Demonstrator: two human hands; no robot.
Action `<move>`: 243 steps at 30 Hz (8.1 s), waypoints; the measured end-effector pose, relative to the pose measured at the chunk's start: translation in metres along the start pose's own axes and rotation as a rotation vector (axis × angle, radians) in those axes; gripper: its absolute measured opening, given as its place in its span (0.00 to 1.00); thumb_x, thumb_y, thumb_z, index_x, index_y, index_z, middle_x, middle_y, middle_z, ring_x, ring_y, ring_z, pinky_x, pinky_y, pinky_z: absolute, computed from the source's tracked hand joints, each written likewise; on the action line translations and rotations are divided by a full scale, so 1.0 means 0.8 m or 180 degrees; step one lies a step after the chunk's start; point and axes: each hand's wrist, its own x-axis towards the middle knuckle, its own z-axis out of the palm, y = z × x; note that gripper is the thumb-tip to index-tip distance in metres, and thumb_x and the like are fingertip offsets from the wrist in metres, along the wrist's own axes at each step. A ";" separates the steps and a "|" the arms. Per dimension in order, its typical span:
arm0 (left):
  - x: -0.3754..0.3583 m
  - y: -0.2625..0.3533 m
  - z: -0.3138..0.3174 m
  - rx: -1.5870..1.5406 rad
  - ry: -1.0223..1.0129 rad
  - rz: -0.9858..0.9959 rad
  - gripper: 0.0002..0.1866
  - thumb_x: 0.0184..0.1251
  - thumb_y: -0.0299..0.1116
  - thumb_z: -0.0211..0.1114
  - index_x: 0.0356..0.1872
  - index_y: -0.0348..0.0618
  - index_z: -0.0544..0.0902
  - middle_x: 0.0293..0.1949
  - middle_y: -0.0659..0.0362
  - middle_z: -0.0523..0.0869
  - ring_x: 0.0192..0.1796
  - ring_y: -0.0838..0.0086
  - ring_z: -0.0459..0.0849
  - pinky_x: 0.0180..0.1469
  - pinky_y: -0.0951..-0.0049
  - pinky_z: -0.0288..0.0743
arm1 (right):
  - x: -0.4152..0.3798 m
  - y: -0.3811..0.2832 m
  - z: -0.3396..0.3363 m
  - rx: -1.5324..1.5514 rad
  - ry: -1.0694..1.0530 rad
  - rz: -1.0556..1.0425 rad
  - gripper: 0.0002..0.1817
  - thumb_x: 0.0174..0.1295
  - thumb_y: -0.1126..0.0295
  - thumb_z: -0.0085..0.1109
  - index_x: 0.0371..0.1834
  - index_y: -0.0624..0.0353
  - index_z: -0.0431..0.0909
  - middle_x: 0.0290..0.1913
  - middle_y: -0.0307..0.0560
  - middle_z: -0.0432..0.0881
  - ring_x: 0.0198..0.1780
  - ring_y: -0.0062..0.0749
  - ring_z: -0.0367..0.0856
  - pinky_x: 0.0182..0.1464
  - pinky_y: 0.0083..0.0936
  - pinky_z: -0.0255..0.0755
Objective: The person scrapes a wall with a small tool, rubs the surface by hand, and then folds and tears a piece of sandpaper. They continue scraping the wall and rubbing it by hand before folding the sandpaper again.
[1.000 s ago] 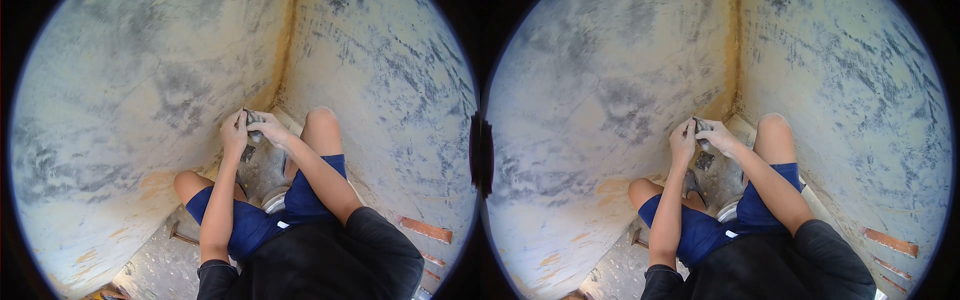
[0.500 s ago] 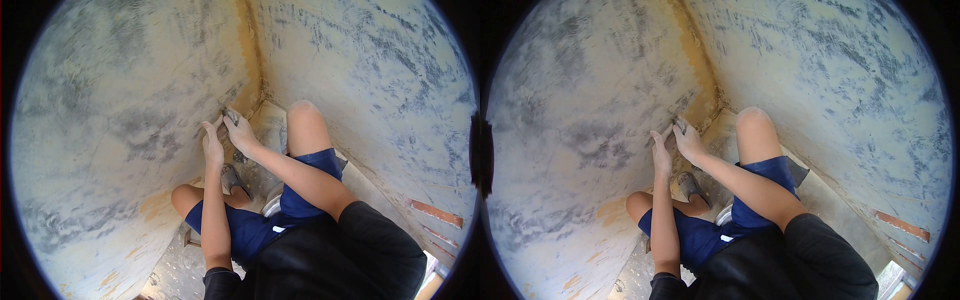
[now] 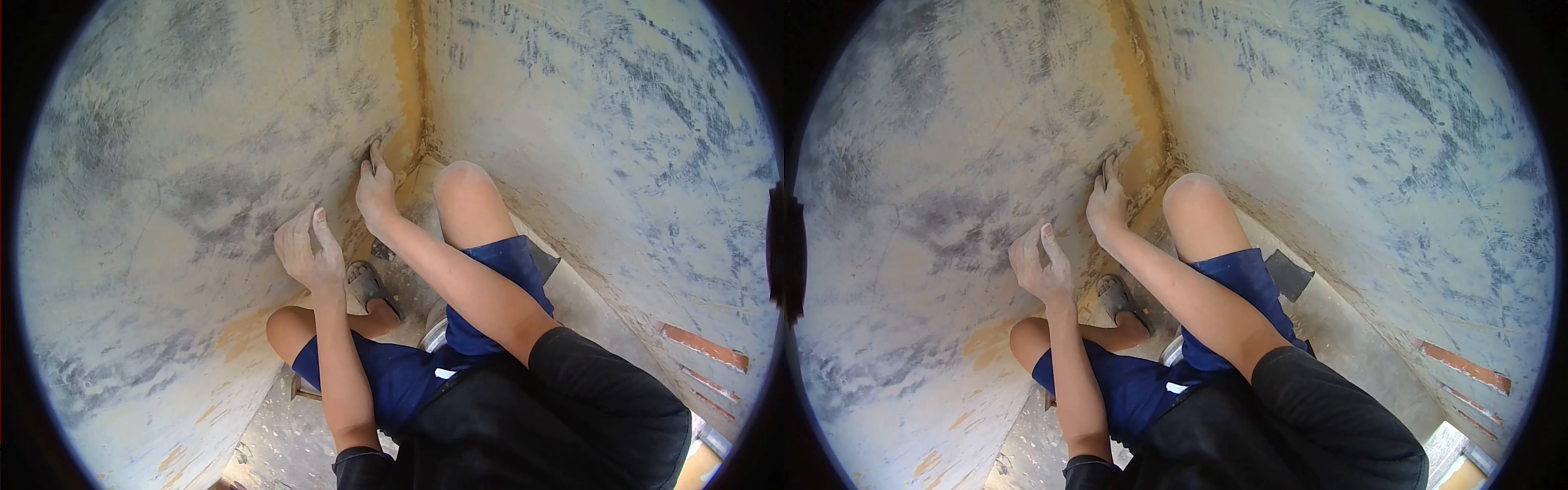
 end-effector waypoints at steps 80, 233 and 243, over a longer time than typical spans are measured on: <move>-0.004 -0.040 -0.004 0.1942 0.0019 -0.0026 0.52 0.53 0.61 0.78 0.78 0.52 0.66 0.81 0.42 0.51 0.84 0.51 0.41 0.78 0.33 0.36 | -0.003 -0.009 0.031 -0.0816 0.0680 0.0270 0.32 0.64 0.80 0.43 0.76 0.64 0.65 0.76 0.76 0.56 0.74 0.69 0.56 0.78 0.50 0.49; 0.004 0.060 0.098 -0.3116 -0.1332 -0.3884 0.19 0.76 0.40 0.66 0.52 0.30 0.85 0.41 0.57 0.88 0.43 0.76 0.84 0.46 0.73 0.78 | -0.005 -0.054 -0.144 -0.2013 -0.2089 -0.1542 0.26 0.56 0.73 0.58 0.60 0.69 0.79 0.66 0.64 0.73 0.68 0.57 0.68 0.72 0.41 0.62; 0.015 0.072 0.088 -0.1021 -0.1236 -0.2524 0.12 0.67 0.29 0.70 0.47 0.32 0.88 0.36 0.49 0.91 0.37 0.70 0.88 0.44 0.69 0.79 | 0.037 -0.054 -0.147 -0.2286 -0.1843 -0.1538 0.25 0.60 0.72 0.62 0.62 0.69 0.76 0.66 0.66 0.74 0.66 0.57 0.74 0.67 0.37 0.70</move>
